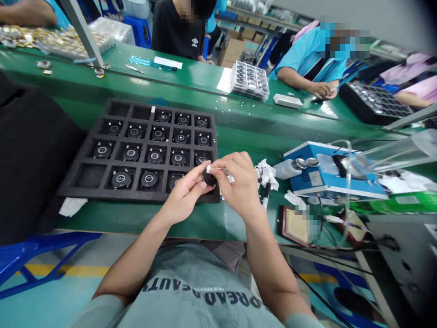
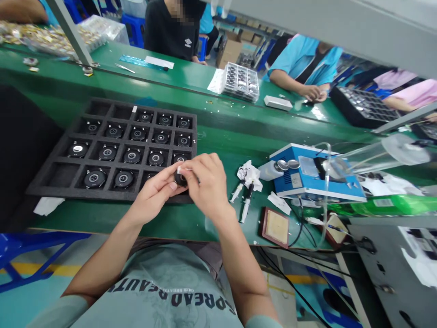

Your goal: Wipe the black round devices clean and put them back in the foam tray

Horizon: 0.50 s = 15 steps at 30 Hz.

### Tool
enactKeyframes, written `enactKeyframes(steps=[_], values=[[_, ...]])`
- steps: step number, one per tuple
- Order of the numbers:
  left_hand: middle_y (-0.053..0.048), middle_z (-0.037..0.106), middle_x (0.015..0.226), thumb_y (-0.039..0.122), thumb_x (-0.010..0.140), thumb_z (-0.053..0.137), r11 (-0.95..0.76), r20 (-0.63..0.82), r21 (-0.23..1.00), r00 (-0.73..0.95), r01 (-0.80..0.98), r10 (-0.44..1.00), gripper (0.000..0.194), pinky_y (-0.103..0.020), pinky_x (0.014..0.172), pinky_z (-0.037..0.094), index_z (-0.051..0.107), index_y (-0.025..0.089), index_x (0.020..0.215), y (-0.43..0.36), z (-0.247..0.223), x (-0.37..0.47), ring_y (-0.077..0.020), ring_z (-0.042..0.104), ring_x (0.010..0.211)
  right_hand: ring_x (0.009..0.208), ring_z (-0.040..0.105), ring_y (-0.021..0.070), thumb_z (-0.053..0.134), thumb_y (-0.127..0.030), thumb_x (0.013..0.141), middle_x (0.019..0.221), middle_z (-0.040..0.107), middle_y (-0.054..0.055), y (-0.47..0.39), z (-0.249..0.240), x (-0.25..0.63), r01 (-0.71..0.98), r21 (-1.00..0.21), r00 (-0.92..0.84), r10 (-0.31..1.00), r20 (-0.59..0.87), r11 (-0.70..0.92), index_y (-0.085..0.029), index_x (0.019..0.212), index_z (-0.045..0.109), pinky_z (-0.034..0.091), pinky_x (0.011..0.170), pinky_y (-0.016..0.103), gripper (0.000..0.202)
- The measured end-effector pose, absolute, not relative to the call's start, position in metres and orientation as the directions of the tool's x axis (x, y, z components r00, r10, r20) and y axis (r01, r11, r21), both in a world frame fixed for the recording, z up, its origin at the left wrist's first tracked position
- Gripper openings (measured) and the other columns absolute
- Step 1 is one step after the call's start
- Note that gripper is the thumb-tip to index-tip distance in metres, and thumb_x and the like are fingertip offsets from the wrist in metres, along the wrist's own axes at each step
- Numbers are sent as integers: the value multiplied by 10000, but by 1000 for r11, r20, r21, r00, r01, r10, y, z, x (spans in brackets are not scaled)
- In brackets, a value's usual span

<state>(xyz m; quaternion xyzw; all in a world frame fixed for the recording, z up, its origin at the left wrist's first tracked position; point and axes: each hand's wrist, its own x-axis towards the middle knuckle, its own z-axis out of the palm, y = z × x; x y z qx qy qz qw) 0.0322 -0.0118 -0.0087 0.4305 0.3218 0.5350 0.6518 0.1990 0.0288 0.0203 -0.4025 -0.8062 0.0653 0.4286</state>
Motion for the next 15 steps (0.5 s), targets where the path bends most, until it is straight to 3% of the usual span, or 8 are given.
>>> enactKeyframes(steps=[4,7,10,15], values=[[-70,719,1210,372,938,746,32,51,908,185,-418,981,510,-439,1119,554,662,258,1429,-12,-8,35,-256,660,1233,879,584,234,603,-251,1021,906,719,46,26,22,190,610,-440,-334,718,611,659,-252,925,707,460,801,424,141],[-52,726,1088,360,944,735,40,20,918,146,-394,989,555,-448,1119,552,621,250,1475,-12,-10,36,-233,687,1150,849,580,232,612,-237,1008,882,719,43,22,24,184,646,-432,-300,730,615,630,-247,896,687,453,784,415,135],[-34,731,1003,353,951,723,20,19,912,91,-409,996,592,-464,1131,540,580,229,1512,-12,-13,37,-216,711,1071,812,563,234,620,-226,994,847,717,47,16,23,189,687,-348,-367,717,592,638,-237,865,685,432,753,408,145],[-110,716,1358,375,959,719,37,24,879,122,-475,992,606,-488,1163,515,554,232,1524,-11,-13,36,-286,666,1299,753,552,232,661,-227,960,778,711,45,14,20,217,808,-285,-281,763,582,515,-225,822,696,401,700,394,142]])
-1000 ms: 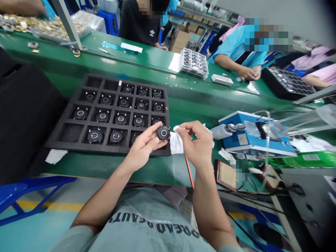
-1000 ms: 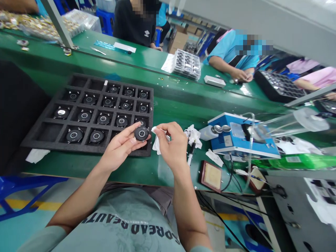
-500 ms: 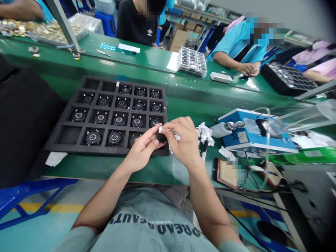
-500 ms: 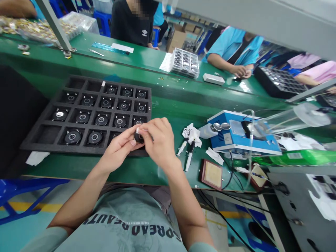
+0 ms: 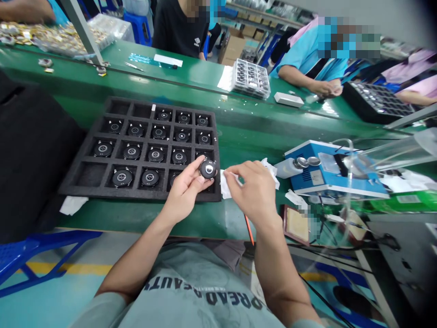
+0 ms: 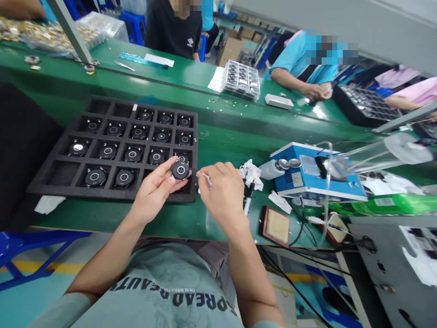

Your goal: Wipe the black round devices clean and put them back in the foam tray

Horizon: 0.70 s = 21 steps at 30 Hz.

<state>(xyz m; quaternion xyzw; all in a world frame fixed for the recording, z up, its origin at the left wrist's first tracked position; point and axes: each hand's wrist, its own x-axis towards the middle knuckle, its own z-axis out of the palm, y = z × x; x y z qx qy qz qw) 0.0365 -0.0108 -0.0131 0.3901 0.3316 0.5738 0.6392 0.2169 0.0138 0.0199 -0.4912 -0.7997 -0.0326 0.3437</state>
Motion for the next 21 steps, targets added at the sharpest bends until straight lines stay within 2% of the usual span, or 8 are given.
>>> enactKeyframes(steps=[2,7,11,14,17,19,21], values=[[-125,696,1413,381,960,722,53,18,876,144,-479,989,601,-505,1164,510,556,237,1519,-10,-13,36,-305,665,1317,745,565,220,663,-228,958,789,718,34,16,20,224,808,-322,-220,760,611,493,-228,840,697,414,712,386,123],[-111,721,1381,351,959,729,47,24,859,133,-509,991,559,-516,1170,508,582,246,1488,-10,-13,34,-307,669,1320,763,594,203,655,-229,978,825,731,26,12,26,212,747,-408,-171,745,645,525,-223,869,687,452,722,367,114],[-60,773,1246,320,936,757,64,3,842,123,-536,992,532,-502,1172,518,620,261,1447,-10,-13,33,-270,691,1276,795,623,194,647,-221,999,858,739,28,5,22,194,640,-489,-204,745,635,592,-220,910,687,484,742,358,98],[-47,789,1189,299,923,773,94,-16,827,144,-554,990,505,-491,1161,529,649,259,1410,-10,-10,32,-259,723,1224,834,638,206,620,-218,1011,887,744,45,15,13,195,619,-478,-238,728,643,623,-215,922,699,491,764,370,119],[-79,773,1276,298,919,778,107,-21,819,157,-563,987,475,-496,1139,541,667,242,1378,-10,-5,32,-294,721,1246,793,623,201,637,-231,982,844,728,36,34,5,209,670,-532,-66,755,652,517,-217,882,702,491,744,366,120],[-97,766,1301,302,919,778,114,-25,819,164,-563,986,479,-512,1135,539,664,236,1379,-10,-4,32,-316,715,1258,760,621,182,661,-247,957,828,723,16,39,3,217,640,-619,50,779,625,455,-224,871,699,498,723,348,96],[-99,765,1306,294,919,776,116,-26,815,164,-567,986,477,-516,1139,534,663,236,1379,-9,-4,32,-317,711,1266,753,630,167,669,-259,958,836,725,5,33,5,217,571,-677,67,795,602,464,-228,891,699,507,710,331,80]])
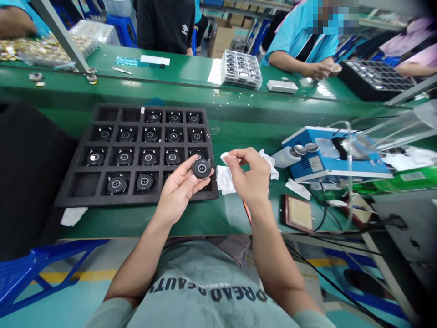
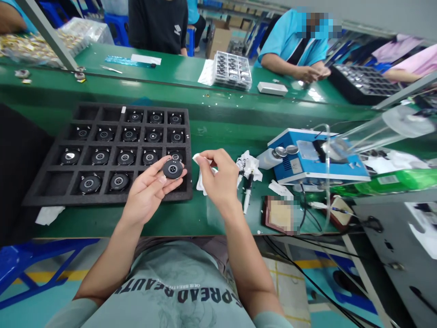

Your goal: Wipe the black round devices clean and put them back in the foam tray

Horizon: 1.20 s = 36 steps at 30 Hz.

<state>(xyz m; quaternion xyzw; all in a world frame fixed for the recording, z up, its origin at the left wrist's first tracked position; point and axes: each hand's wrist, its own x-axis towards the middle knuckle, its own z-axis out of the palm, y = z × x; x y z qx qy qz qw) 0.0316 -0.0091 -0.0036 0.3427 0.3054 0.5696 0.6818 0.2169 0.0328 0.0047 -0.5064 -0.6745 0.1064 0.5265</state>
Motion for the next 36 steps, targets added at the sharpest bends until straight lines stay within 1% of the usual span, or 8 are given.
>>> enactKeyframes(steps=[2,5,8,11,21,28,32,36], values=[[-89,766,1307,283,924,768,118,-28,812,165,-571,986,471,-506,1150,528,663,240,1381,-9,-5,32,-299,710,1268,760,640,160,669,-254,974,841,723,3,21,6,209,504,-679,-12,790,613,534,-231,910,701,512,701,319,75],[-80,770,1298,273,927,762,121,-29,814,169,-568,985,475,-491,1163,522,660,242,1389,-8,-5,31,-276,713,1260,793,656,162,653,-225,992,865,729,14,12,6,196,465,-624,-150,750,644,628,-232,921,703,517,711,317,86],[-81,769,1302,263,919,771,122,-29,811,169,-572,985,457,-485,1140,543,676,241,1365,-9,-3,31,-282,727,1240,793,642,168,633,-206,991,863,718,26,24,2,197,563,-602,-61,755,653,566,-224,899,700,507,711,320,115],[-90,770,1305,252,923,766,125,-35,802,164,-584,986,421,-471,1114,564,692,238,1337,-10,1,31,-289,732,1235,712,591,155,671,-225,956,806,693,7,39,-4,209,614,-639,48,785,618,465,-225,854,692,483,670,313,104],[-79,779,1292,218,927,751,133,-40,783,164,-608,986,398,-453,1106,569,702,249,1321,-10,3,31,-282,731,1239,736,611,161,671,-357,961,844,721,8,26,-6,223,475,-799,117,873,473,368,-233,911,716,488,671,320,141],[-73,771,1301,225,943,733,130,-36,801,170,-584,985,406,-470,1132,550,685,260,1345,-10,2,30,-267,723,1247,732,606,136,705,-301,961,838,697,-11,15,1,210,339,-848,45,893,447,407,-231,919,713,478,667,295,81],[-75,748,1346,251,948,730,115,-36,829,152,-547,988,451,-487,1193,495,652,266,1392,-10,-1,30,-257,686,1300,741,621,138,691,-271,967,867,717,-1,6,4,198,355,-820,-42,884,466,449,-236,938,724,497,660,292,57],[-78,721,1394,293,967,715,58,7,864,126,-501,992,471,-510,1229,455,625,283,1429,-11,-6,32,-273,634,1373,678,608,130,682,-259,950,832,724,1,3,4,189,431,-800,-3,887,462,418,-227,901,720,503,624,288,70]])
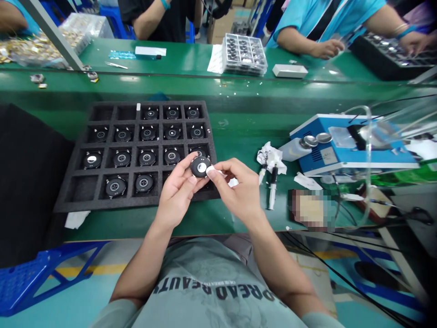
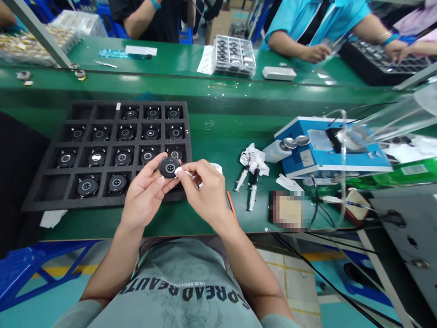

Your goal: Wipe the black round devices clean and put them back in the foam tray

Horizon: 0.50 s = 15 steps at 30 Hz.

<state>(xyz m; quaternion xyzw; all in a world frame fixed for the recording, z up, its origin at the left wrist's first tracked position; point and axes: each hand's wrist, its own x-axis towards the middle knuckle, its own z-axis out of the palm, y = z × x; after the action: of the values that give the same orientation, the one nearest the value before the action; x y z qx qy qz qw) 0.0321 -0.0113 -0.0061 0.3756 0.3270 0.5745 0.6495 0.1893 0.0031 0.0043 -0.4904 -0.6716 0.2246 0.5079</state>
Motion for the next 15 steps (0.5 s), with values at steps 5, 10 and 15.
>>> enactKeyframes(steps=[5,10,15], values=[[-75,716,1400,320,994,687,-22,64,902,84,-432,994,494,-482,1226,467,587,290,1476,-14,-11,36,-262,617,1391,610,579,120,663,-257,926,741,695,-11,5,6,181,477,-803,86,891,446,356,-217,835,708,481,582,277,109],[-68,682,1456,306,1019,654,-86,129,911,82,-403,988,485,-460,1215,483,568,302,1496,-16,-15,37,-260,587,1423,587,580,122,650,-271,908,716,693,-11,8,5,175,495,-799,152,872,466,341,-216,818,706,468,564,279,120],[-80,674,1467,329,1028,635,-102,130,929,55,-356,990,504,-469,1227,465,539,283,1521,-19,-14,39,-271,581,1430,574,593,123,653,-276,902,703,698,-12,8,5,171,511,-791,173,862,477,336,-213,806,698,470,553,277,123]])
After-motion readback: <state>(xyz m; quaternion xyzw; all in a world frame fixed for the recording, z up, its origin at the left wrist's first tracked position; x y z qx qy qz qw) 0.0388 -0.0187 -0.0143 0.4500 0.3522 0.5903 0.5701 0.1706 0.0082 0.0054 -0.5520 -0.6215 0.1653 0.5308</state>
